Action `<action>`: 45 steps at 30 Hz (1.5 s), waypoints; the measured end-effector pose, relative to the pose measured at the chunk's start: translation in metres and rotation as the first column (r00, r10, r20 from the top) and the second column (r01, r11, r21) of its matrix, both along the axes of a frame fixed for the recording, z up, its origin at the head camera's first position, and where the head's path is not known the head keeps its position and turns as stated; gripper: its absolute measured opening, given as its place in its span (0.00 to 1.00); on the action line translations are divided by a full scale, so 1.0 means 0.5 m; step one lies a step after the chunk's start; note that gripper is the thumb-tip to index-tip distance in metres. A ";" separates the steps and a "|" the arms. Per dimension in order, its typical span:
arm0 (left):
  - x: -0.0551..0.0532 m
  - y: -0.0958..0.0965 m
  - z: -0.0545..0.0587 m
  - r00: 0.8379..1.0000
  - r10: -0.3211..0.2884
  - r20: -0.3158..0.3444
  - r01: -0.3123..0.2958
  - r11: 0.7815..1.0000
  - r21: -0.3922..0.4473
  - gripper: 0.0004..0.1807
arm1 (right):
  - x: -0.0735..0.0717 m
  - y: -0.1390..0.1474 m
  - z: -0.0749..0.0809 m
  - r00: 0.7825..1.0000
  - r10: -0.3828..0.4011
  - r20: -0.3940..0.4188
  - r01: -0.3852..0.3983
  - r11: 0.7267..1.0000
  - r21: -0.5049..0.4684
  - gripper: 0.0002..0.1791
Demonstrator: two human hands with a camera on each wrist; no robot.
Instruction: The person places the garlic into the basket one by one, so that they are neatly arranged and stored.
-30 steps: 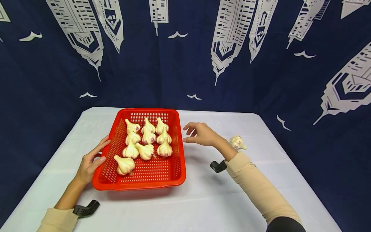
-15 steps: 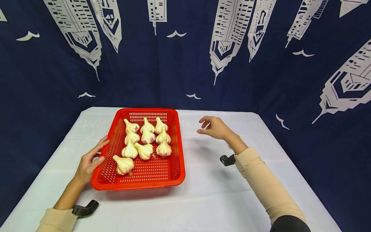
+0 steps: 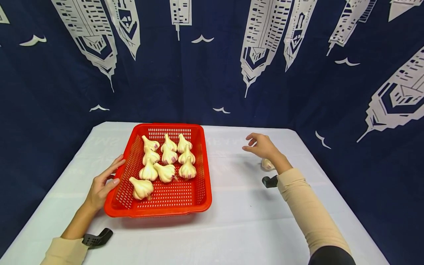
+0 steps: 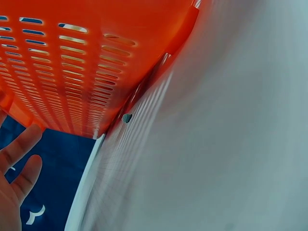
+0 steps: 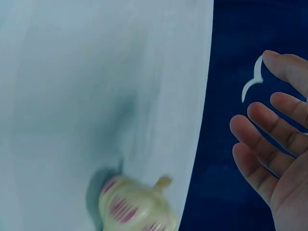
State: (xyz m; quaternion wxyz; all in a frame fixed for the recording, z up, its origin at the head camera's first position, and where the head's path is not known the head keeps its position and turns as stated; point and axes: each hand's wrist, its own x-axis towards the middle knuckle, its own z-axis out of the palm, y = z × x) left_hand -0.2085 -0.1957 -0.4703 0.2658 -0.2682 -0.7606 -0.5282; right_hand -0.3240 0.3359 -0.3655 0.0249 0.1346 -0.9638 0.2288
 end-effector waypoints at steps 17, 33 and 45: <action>0.001 0.000 0.003 1.000 -0.004 0.002 0.004 1.000 0.001 0.30 | 0.001 0.097 -0.018 0.980 -0.160 0.115 0.151 0.985 0.081 0.37; -0.001 0.001 0.001 1.000 -0.028 -0.007 0.028 0.999 -0.015 0.29 | 0.024 0.164 -0.080 0.963 -0.174 0.205 0.162 0.984 0.076 0.50; 0.001 0.000 0.004 1.000 -0.010 0.000 0.010 1.000 -0.010 0.29 | 0.024 0.171 -0.084 0.964 -0.136 0.228 0.124 0.990 0.067 0.49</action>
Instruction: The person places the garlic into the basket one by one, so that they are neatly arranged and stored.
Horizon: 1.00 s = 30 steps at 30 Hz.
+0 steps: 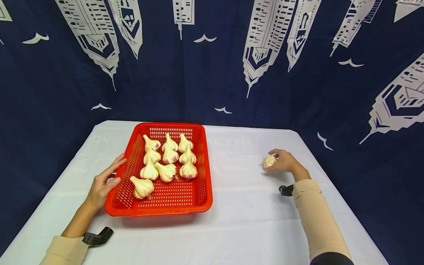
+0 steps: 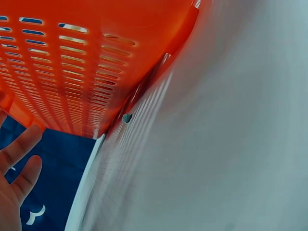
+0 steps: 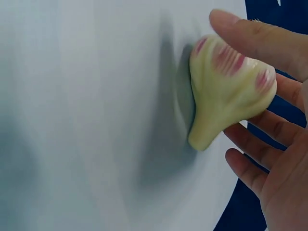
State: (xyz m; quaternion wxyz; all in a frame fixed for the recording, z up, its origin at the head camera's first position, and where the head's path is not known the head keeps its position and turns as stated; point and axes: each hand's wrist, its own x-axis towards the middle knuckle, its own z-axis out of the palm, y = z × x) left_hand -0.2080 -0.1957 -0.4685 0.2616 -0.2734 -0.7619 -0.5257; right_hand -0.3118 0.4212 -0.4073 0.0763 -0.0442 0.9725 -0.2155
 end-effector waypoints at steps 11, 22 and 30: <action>0.000 -0.002 0.000 1.000 -0.003 -0.004 0.003 1.000 -0.008 0.29 | 0.000 -0.008 0.013 0.999 0.035 -0.013 -0.035 0.998 0.045 0.42; 0.001 -0.002 0.002 1.000 0.012 0.003 -0.012 1.000 0.009 0.29 | -0.007 -0.072 0.053 0.982 0.122 -0.143 -0.122 0.993 0.011 0.36; 0.001 0.000 0.001 1.000 0.007 0.003 -0.007 1.000 0.007 0.29 | -0.008 -0.114 0.070 0.963 0.191 -0.191 -0.191 0.981 0.015 0.35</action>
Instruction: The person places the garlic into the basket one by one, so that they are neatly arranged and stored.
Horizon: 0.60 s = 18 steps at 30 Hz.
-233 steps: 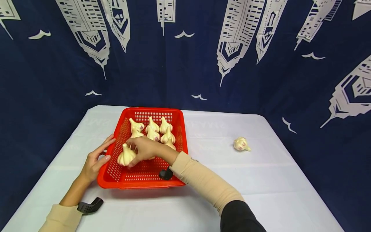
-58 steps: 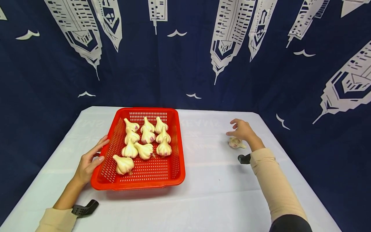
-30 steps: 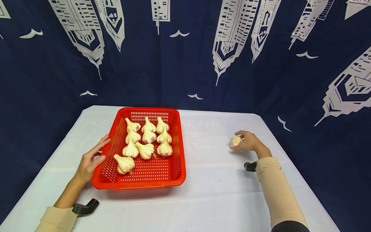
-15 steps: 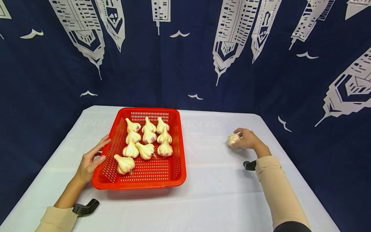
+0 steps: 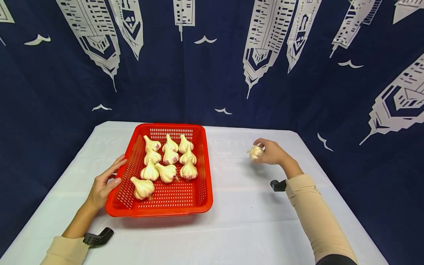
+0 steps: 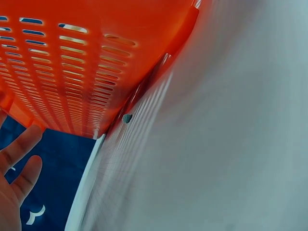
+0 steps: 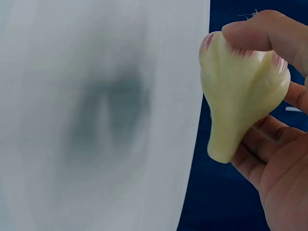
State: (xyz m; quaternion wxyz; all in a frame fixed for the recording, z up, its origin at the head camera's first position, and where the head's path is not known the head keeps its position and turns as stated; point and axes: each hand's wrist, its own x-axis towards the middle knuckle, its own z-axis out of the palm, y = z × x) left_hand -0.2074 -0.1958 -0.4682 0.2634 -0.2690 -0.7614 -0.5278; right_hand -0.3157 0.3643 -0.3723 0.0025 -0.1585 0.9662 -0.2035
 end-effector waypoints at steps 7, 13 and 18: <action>-0.002 0.000 0.000 1.000 0.009 -0.007 -0.009 1.000 -0.009 0.29 | 0.001 -0.031 0.013 0.999 0.037 -0.001 -0.037 0.999 -0.015 0.36; -0.002 0.000 -0.001 1.000 0.009 -0.003 -0.009 1.000 -0.011 0.29 | 0.003 -0.048 0.019 0.998 0.063 0.003 -0.063 0.998 0.002 0.35; -0.003 0.000 -0.003 1.000 0.006 -0.014 -0.006 1.000 -0.006 0.29 | 0.000 -0.058 0.026 0.996 0.085 -0.013 -0.085 0.996 -0.002 0.37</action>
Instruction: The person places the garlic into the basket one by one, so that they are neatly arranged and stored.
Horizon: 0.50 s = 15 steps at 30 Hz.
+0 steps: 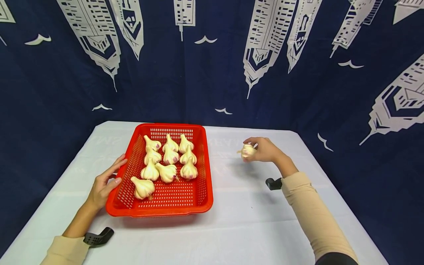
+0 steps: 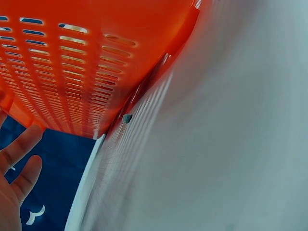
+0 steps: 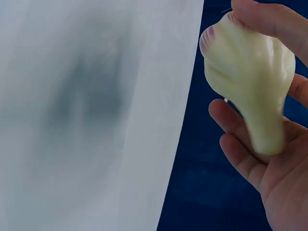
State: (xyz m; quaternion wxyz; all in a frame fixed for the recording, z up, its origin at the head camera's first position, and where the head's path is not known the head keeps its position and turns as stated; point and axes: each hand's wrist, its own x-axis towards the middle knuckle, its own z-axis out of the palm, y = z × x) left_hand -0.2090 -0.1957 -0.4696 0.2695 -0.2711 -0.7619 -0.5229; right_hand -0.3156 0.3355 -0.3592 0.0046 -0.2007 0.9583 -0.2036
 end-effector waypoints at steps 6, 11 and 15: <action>-0.002 -0.004 -0.001 1.000 -0.014 -0.007 0.014 1.000 -0.021 0.29 | 0.007 -0.024 0.014 1.000 0.009 0.003 -0.009 1.000 0.005 0.39; -0.001 -0.005 0.000 1.000 -0.021 -0.002 0.021 0.999 -0.025 0.29 | 0.013 -0.045 0.020 1.000 0.022 -0.002 -0.022 0.999 0.041 0.39; -0.002 -0.004 -0.001 1.000 -0.017 -0.015 0.016 1.000 -0.023 0.29 | 0.014 -0.060 0.025 0.999 0.042 -0.011 -0.042 0.997 0.065 0.38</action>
